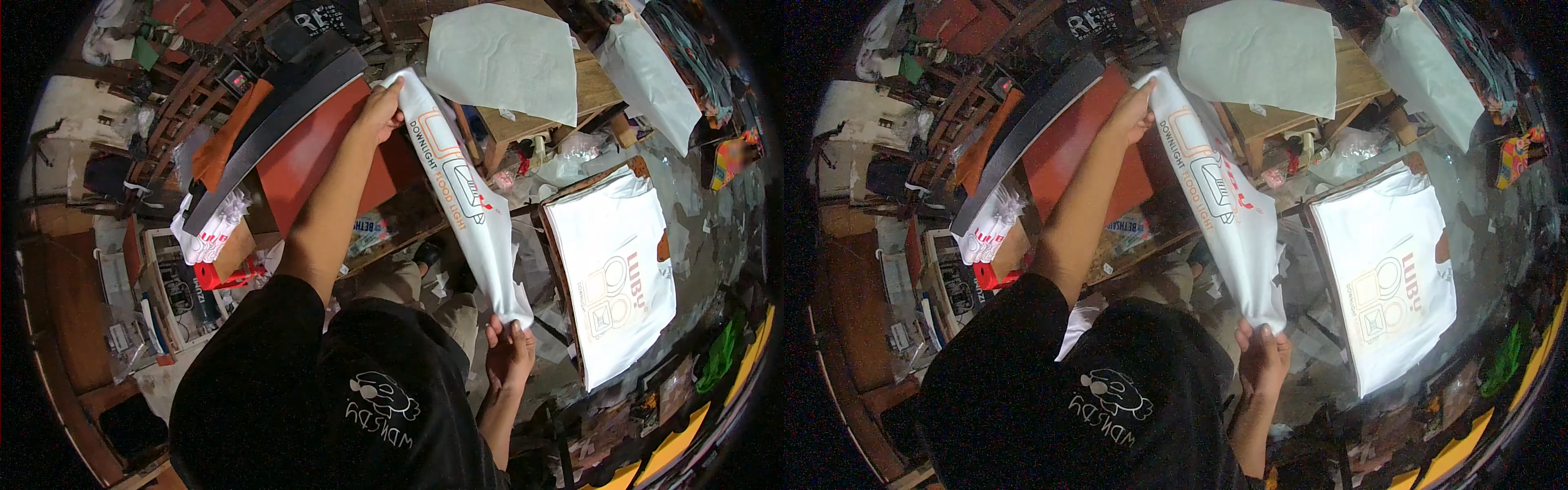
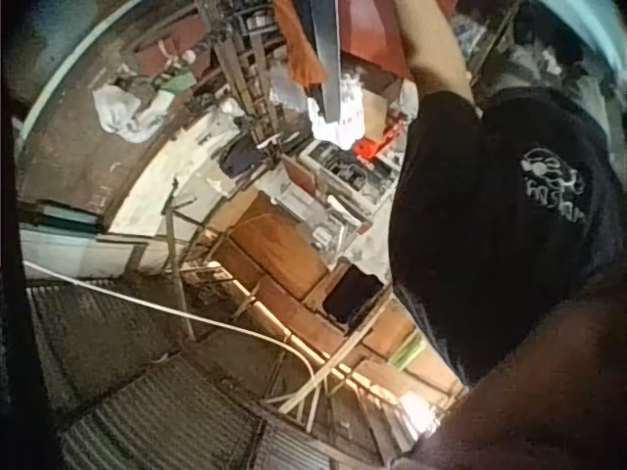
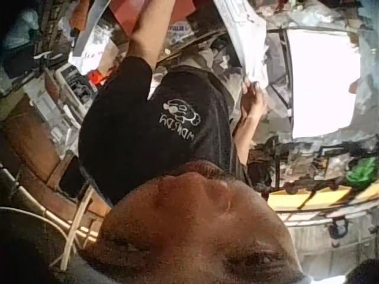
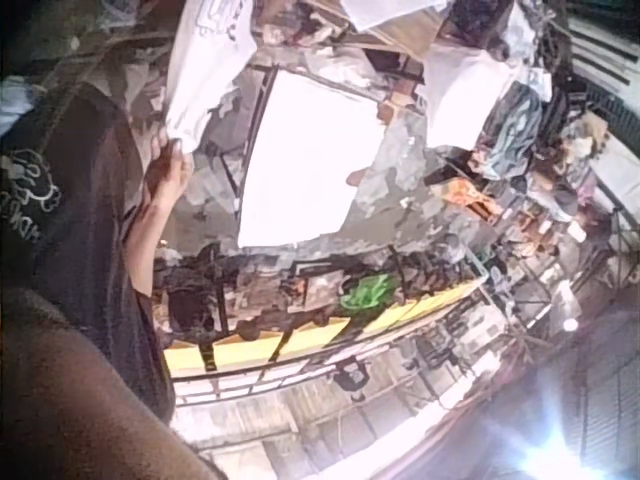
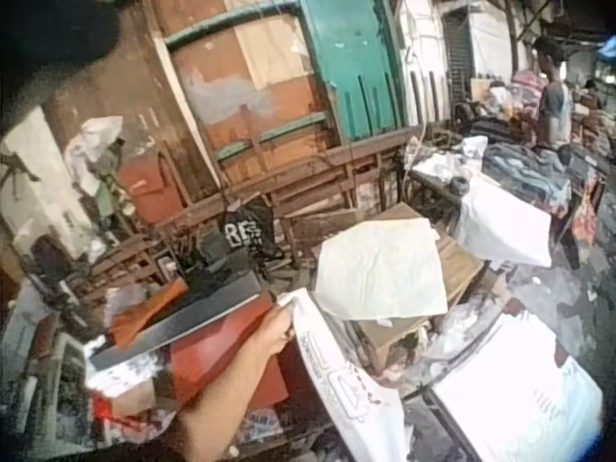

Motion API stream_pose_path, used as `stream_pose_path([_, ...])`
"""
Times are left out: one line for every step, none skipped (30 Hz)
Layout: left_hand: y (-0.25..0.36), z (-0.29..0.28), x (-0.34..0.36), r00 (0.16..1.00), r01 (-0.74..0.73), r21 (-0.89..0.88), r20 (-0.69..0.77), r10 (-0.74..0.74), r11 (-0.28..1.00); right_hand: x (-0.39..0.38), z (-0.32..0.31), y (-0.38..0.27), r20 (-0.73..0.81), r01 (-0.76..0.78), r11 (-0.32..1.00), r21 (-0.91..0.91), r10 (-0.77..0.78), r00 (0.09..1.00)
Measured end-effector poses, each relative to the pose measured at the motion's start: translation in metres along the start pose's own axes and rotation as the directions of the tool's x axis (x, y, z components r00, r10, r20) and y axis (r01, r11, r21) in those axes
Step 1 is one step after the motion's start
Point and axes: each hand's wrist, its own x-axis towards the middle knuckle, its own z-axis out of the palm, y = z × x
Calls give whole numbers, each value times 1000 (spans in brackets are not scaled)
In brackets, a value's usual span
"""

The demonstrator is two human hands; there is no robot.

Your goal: Using a heat press machine to apply designs onto white t-shirts.

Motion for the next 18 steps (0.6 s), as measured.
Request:
stream_pose_path([-5, 0, 0, 998, 4, -44, -59, -6, 999, 2, 3, 2, -21, -31, 999, -14, 31, 999])
stream_pose_path([-8, -2, 0, 992, 83, -156, -86, -97, 984, 3, 6, 4, -29, -58, 998, -16, 57, 998])
stream_pose_path([-13, -3, 0, 982, 145, -268, -80, -172, 952, 3, 7, 5, -24, -79, 997, -8, 79, 997])
stream_pose_path([-18, -6, 0, 965, 204, -374, -77, -249, 905, 3, 8, 5, -19, -103, 995, 1, 103, 994])
stream_pose_path([-24, -9, -1, 959, 213, -426, -79, -270, 879, 2, 7, 4, -7, -114, 993, 1, 114, 993])
stream_pose_path([-28, -13, 2, 954, 249, -488, -26, -299, 837, 2, 6, 3, -14, -121, 993, -2, 121, 993])
stream_pose_path([-31, -16, 5, 939, 293, -542, 9, -343, 788, 1, 4, 2, -25, -128, 992, -6, 128, 991])
stream_pose_path([-35, -20, 9, 919, 327, -603, 22, -395, 728, 1, 3, 0, -80, -151, 988, -18, 149, 986])
stream_pose_path([-39, -24, 12, 936, 309, -626, 66, -346, 716, 2, 2, -1, -37, -140, 990, -13, 139, 990])
stream_pose_path([-44, -26, 17, 956, 262, -592, 53, -287, 762, 3, 1, -3, -37, -146, 989, -19, 145, 989])
stream_pose_path([-46, -28, 23, 952, 288, -636, 110, -285, 716, 6, 2, -4, -46, -141, 990, -20, 140, 989])
stream_pose_path([-49, -29, 29, 948, 315, -681, 195, -250, 661, 9, 4, -5, -15, -152, 988, -32, 151, 988])
stream_pose_path([-51, -26, 38, 968, 244, -711, 141, -206, 660, 14, 7, -5, 9, -151, 988, -43, 152, 988])
stream_pose_path([-53, -25, 46, 973, 229, -729, 156, -169, 645, 19, 12, -5, 37, -147, 988, -53, 149, 988])
stream_pose_path([-55, -21, 56, 978, 208, -746, 154, -139, 632, 26, 19, -5, 65, -139, 988, -59, 143, 988])
stream_pose_path([-57, -17, 68, 982, 189, -762, 155, -109, 619, 33, 27, -5, 90, -153, 984, -86, 161, 983])
stream_pose_path([-56, -12, 83, 990, 127, -767, 59, -129, 629, 42, 37, -4, 143, -135, 984, -118, 151, 978])
stream_pose_path([-53, -8, 100, 998, 64, -750, 33, -59, 658, 51, 48, -3, 182, -117, 983, -141, 142, 973])
